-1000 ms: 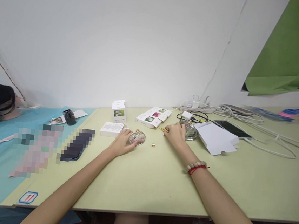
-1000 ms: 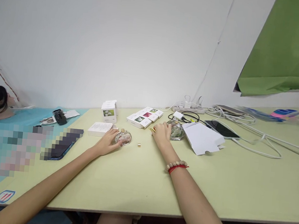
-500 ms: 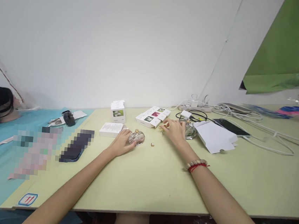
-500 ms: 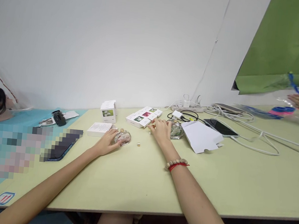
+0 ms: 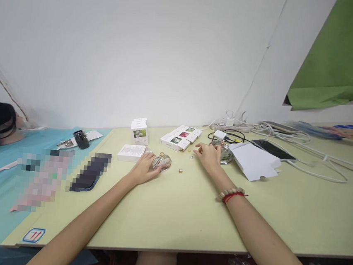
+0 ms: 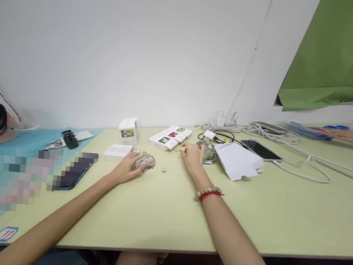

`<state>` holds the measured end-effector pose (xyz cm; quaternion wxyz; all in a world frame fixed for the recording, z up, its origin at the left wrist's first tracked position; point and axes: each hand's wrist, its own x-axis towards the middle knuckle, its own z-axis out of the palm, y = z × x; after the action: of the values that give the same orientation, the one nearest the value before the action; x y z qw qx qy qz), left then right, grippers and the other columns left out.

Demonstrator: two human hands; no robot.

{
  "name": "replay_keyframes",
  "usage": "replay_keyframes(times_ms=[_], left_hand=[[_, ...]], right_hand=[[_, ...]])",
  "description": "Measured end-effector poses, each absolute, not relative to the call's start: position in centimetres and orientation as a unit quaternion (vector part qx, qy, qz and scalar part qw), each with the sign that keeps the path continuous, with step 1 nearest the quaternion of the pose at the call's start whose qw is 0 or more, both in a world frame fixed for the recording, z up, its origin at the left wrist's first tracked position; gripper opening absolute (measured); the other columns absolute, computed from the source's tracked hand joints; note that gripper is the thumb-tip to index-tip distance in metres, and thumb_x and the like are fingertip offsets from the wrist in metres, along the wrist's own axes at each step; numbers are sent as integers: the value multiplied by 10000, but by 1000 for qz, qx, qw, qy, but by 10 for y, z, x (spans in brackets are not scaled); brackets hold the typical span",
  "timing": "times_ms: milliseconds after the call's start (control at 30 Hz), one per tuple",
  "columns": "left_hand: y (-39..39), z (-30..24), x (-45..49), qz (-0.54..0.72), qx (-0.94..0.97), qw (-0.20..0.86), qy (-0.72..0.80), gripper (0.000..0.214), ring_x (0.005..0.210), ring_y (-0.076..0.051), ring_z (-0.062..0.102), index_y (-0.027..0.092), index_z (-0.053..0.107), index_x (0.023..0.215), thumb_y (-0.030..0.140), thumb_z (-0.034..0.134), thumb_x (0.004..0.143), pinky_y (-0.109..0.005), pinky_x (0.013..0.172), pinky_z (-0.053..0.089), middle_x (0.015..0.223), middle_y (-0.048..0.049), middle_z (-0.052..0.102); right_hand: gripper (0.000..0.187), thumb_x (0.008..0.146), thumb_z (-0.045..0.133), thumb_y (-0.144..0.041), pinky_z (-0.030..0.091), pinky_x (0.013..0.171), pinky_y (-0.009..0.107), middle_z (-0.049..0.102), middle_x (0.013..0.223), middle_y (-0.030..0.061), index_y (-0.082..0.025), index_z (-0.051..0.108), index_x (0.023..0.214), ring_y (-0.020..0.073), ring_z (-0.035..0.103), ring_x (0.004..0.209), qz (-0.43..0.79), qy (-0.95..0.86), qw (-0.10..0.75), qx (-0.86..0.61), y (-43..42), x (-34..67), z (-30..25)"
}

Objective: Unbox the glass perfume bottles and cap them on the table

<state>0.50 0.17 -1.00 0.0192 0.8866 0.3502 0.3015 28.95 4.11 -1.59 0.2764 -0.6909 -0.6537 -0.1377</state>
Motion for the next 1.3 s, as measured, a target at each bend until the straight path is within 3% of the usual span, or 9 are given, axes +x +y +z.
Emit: replay_keyframes(times_ms=[167,433,967,1167,1300], left_hand=[[1,-9,5,293,890,18,349,193,946,-225,476,202,518,887,365,439,821,-399,809,398,945,-72,530],[1,-8,5,290,891,18,348,185,930,-223,480,202,519,874,359,438,821,-400,807,400,931,-71,529],[1,-9,5,288,892,12,348,170,919,-216,479,202,498,838,357,429,827,-384,805,400,925,-64,520],[3,-9,5,288,894,13,343,175,929,-219,471,195,493,850,357,431,825,-382,807,396,938,-71,520],[2,-8,6,287,894,12,344,177,919,-218,472,195,487,837,362,428,826,-381,803,396,930,-70,518]], right_hand=[[247,821,463,-351,193,702,317,666,801,35,-212,577,991,186,549,759,-124,-651,326,-674,38,288,-12],[247,827,431,-330,192,679,325,667,792,39,-208,641,781,183,555,764,-125,-652,269,-698,32,282,-9],[380,671,511,-545,220,730,366,672,766,72,-221,687,764,232,548,802,-118,-662,223,-706,28,270,-5],[407,671,535,-485,237,756,354,674,771,42,-209,632,954,224,557,835,-97,-660,247,-703,31,266,-10],[295,696,539,-378,244,759,334,680,798,12,-229,627,935,205,561,847,-61,-659,275,-698,31,263,-14]])
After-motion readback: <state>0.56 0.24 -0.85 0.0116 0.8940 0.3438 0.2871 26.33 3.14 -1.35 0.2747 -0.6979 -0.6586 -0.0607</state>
